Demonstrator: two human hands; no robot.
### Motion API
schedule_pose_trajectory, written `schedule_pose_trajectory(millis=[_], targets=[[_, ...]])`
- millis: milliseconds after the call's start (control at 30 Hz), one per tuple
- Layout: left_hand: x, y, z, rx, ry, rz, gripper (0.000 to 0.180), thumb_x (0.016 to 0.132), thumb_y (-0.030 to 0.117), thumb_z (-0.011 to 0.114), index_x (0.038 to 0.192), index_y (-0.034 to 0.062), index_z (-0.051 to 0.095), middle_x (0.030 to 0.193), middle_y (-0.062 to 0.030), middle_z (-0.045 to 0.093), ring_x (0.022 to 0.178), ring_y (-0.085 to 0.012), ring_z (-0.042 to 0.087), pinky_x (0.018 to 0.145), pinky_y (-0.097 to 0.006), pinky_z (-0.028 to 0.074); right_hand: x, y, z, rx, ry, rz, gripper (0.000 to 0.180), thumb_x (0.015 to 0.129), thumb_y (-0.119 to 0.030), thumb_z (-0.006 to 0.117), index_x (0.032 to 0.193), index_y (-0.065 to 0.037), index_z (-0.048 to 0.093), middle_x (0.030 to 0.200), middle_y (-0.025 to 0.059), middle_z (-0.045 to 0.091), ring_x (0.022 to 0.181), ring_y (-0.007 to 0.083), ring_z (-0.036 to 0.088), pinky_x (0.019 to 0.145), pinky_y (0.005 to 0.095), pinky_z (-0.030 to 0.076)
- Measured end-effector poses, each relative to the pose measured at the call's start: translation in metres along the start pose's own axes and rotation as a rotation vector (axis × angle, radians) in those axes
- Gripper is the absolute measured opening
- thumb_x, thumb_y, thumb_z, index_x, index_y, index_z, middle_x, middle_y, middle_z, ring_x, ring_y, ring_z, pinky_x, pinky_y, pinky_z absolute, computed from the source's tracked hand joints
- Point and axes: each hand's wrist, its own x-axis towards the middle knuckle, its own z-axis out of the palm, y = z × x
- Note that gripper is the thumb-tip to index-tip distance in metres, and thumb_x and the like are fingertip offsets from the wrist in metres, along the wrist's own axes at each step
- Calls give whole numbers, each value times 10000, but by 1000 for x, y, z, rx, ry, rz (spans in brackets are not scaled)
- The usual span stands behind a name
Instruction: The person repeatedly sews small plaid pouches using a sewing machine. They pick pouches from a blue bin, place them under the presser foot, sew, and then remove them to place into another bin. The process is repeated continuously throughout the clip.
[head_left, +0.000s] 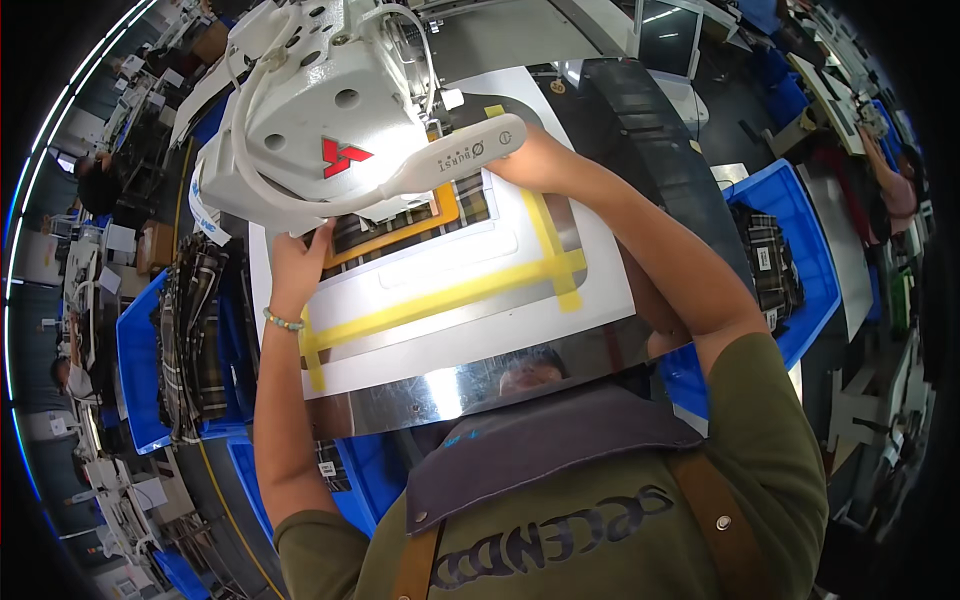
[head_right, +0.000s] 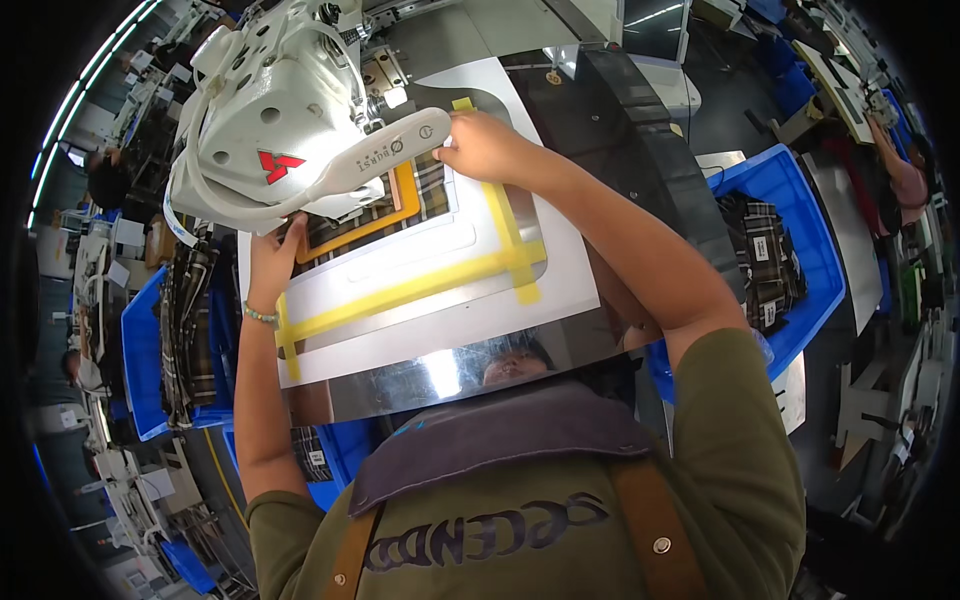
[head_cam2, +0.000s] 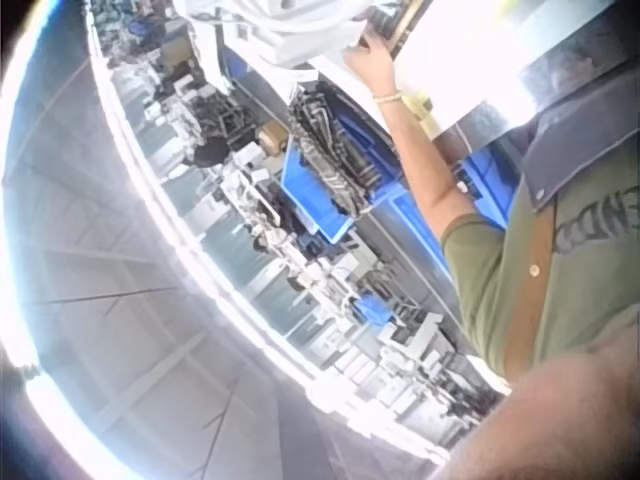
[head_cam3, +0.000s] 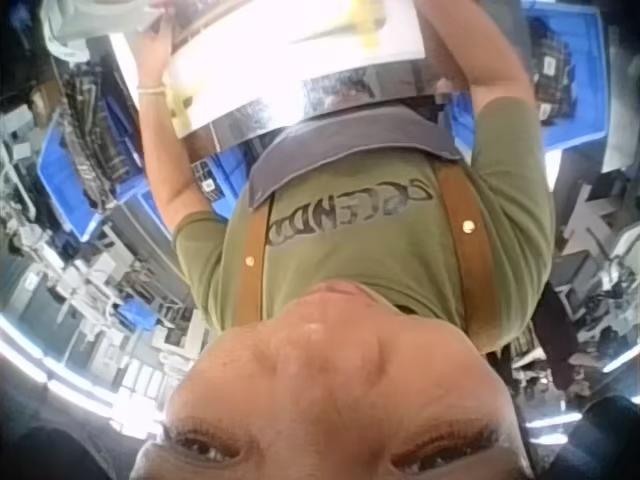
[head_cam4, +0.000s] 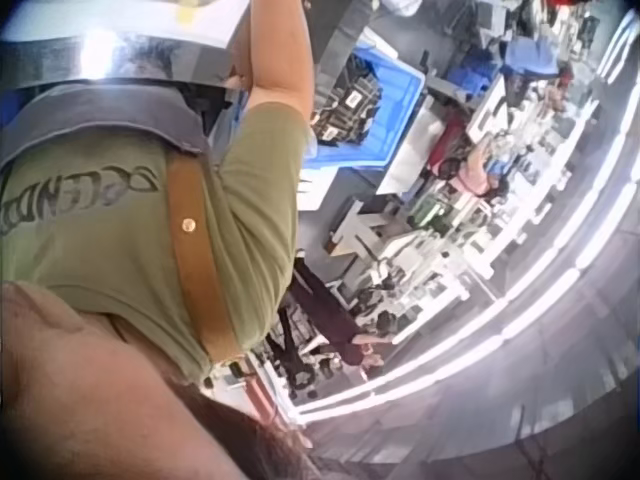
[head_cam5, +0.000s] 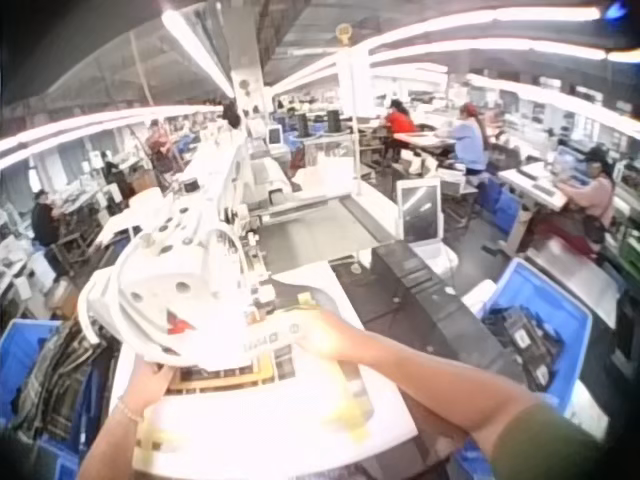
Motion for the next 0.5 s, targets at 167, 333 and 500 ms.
schedule_pose_trajectory(millis=[167, 333, 500], targets=[[-2, -17, 3, -164, 80, -14, 313, 955, 157, 700, 1176, -60, 657, 1099, -230, 705, 1124, -338, 651, 968, -388, 482, -6, -34, -12, -31, -178, 231, 352, 950, -216, 677, 1215, 14, 650, 1073, 212, 712, 1002, 350, 685, 881, 435, 531], [-40, -30, 5, 52, 132, 7, 291, 965, 197, 693, 1076, -70, 661, 1455, -240, 543, 1218, -345, 579, 998, -384, 460, -40, -39, -16, 252, -323, 189, 382, 969, -235, 687, 1283, -18, 680, 921, 84, 669, 863, 191, 630, 798, 336, 512], [-71, 1, -24, -215, -91, -165, 290, 971, 215, 690, 1057, -61, 670, 1487, -239, 513, 1366, -335, 488, 1132, -375, 380, -68, -41, -22, 241, -296, 99, 348, 986, -200, 650, 1287, -29, 685, 1074, 126, 682, 964, 196, 619, 866, 331, 509]])
